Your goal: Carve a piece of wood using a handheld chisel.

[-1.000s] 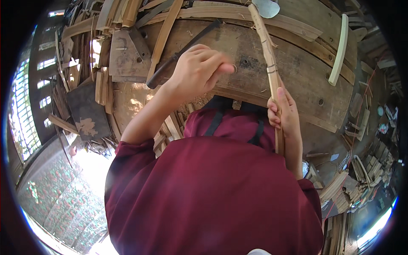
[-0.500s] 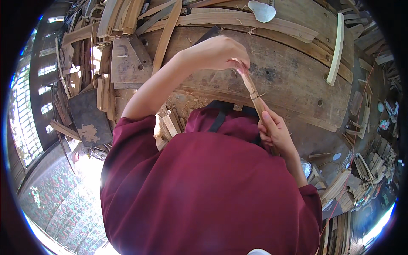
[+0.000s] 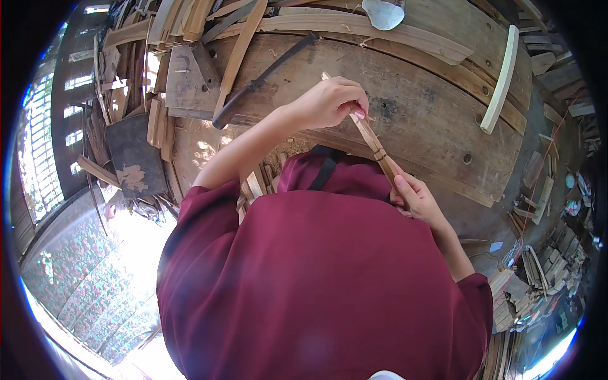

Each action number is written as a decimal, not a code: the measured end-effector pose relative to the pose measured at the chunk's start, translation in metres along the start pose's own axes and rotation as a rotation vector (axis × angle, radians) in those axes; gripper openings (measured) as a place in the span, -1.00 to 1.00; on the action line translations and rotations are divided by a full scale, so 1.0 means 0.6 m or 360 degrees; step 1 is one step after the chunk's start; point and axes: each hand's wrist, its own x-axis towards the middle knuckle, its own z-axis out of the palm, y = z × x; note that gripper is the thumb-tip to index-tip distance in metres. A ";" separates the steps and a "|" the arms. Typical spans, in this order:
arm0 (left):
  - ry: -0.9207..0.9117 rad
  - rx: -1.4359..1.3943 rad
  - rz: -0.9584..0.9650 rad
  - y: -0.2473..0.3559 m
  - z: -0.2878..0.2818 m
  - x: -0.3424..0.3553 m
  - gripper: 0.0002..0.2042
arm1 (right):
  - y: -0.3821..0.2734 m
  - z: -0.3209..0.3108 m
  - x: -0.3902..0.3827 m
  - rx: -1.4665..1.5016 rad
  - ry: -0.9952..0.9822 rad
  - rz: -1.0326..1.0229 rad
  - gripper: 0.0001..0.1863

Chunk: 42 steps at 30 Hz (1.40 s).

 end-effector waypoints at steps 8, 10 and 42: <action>0.0381 0.0162 0.0112 0.001 0.011 0.008 -0.82 | -0.015 -0.013 -0.006 0.0005 -0.0024 0.0009 -0.49; 0.0424 0.0144 0.0125 0.002 0.015 0.009 -0.81 | -0.014 -0.012 -0.008 -0.0002 -0.0032 -0.0012 -0.48; 0.0649 0.1395 -0.1124 -0.078 -0.098 -0.252 -0.56 | -0.086 -0.032 -0.006 -0.0798 0.0032 -0.0094 -0.41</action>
